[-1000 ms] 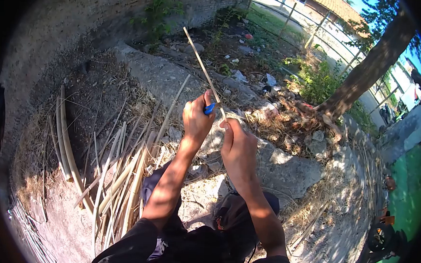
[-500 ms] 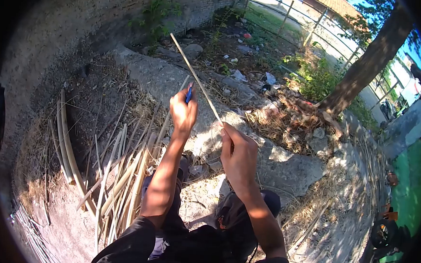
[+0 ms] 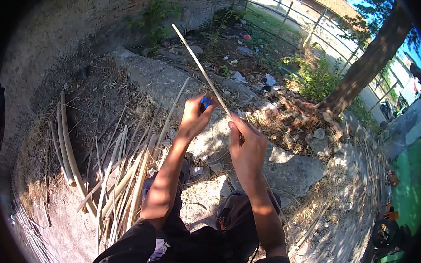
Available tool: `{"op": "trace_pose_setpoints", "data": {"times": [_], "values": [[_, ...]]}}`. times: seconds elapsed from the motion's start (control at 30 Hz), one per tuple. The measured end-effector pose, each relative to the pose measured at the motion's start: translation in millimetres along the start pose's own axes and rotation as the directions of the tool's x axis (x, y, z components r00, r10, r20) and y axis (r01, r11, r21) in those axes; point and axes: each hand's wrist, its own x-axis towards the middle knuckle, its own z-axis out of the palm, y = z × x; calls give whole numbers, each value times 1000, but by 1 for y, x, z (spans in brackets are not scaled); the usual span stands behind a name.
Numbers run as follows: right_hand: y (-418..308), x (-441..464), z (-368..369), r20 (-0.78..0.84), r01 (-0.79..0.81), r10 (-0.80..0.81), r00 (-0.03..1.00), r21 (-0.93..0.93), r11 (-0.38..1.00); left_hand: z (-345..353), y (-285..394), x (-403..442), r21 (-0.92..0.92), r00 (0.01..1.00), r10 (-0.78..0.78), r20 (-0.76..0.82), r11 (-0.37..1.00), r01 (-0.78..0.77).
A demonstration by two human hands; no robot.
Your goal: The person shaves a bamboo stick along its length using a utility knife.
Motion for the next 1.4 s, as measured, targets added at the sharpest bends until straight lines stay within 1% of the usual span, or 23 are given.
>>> {"op": "trace_pose_setpoints", "data": {"times": [0.07, 0.13, 0.2, 0.23, 0.3, 0.33, 0.4, 0.53, 0.6, 0.63, 0.7, 0.73, 0.8, 0.83, 0.87, 0.93, 1.0, 1.03, 1.1, 1.13, 1.2, 1.33, 1.4], "values": [[-2, 3, -3, 13, -35, 35, 999, 6, 999, -1, -1, -1, 11, 1000, -22, 14, 1000, 22], [-1, 4, -2, 1, -8, 8, 1000, 0, 1000, 1, -9, -2, 23, 999, -43, 27, 999, 43], [0, 4, -1, -11, 17, -17, 1000, -7, 1000, 9, -26, -4, 214, 990, 107, -94, 973, -85], [0, 4, -1, -4, 8, -8, 1000, -3, 1000, 6, -9, -4, 214, 990, 107, -93, 973, -85], [0, 5, 0, 4, -2, 2, 1000, 0, 1000, 0, 21, -5, 35, 998, 42, -49, 999, -40], [0, 6, 0, 8, 13, -13, 1000, 1, 1000, 1, 21, -6, 35, 998, 41, -49, 999, -40], [0, 7, 1, 12, 26, -26, 1000, 1, 1000, 3, 17, -8, 154, 996, 77, -49, 986, -68], [-6, 11, 0, 41, 20, -20, 999, -4, 1000, 13, 1, -12, 219, 985, 132, -108, 970, -106], [-6, 12, 0, 59, 7, -6, 998, -7, 1000, 15, -2, -12, 289, 975, 162, -152, 951, -113], [-3, 13, 1, 53, 31, -30, 998, -16, 999, 13, -2, -12, 289, 975, 162, -153, 951, -113], [-3, 14, 1, 48, 55, -54, 997, -25, 998, 8, 1, -12, 353, 993, 102, -66, 933, -72], [-5, 14, 1, 44, 56, -55, 998, -15, 998, 6, 4, -11, 352, 993, 101, -67, 933, -71], [-5, 15, 2, 41, 57, -56, 998, -4, 998, 3, 9, -10, 337, 999, 25, 32, 941, -35], [-3, 15, 3, 27, 94, -93, 995, -11, 996, 3, 8, -10, 337, 999, 25, 32, 941, -35], [-2, 15, 4, 13, 131, -130, 991, -19, 991, 5, 6, -10, 362, 999, 43, 30, 931, -51], [0, 15, 7, 5, 144, -144, 990, -25, 989, 8, 3, -10, 388, 998, 61, 26, 919, -67], [0, 15, 8, -3, 158, -158, 987, -32, 987, 12, 4, -10, 381, 969, 210, -127, 912, -148], [-1, 14, 9, -9, 160, -161, 987, -61, 985, 12, 7, -10, 382, 969, 211, -128, 912, -148], [-4, 12, 10, -12, 161, -163, 987, -90, 983, 12, 14, -11, 467, 987, 99, -125, 884, -29], [-5, 11, 11, -15, 170, -173, 985, -128, 977, 12, 17, -12, 464, 987, 98, -125, 885, -29], [-7, 11, 10, -19, 180, -186, 982, -167, 969, 12, 20, -12, 468, 992, -4, -128, 882, 64], [-8, 8, 10, -14, 149, -153, 988, -163, 975, 21, 12, -12, 490, 987, -33, -159, 865, 108], [-10, 6, 7, 1, 124, -125, 992, -169, 978, 24, 10, -13, 510, 973, 45, -227, 856, 80]]}}
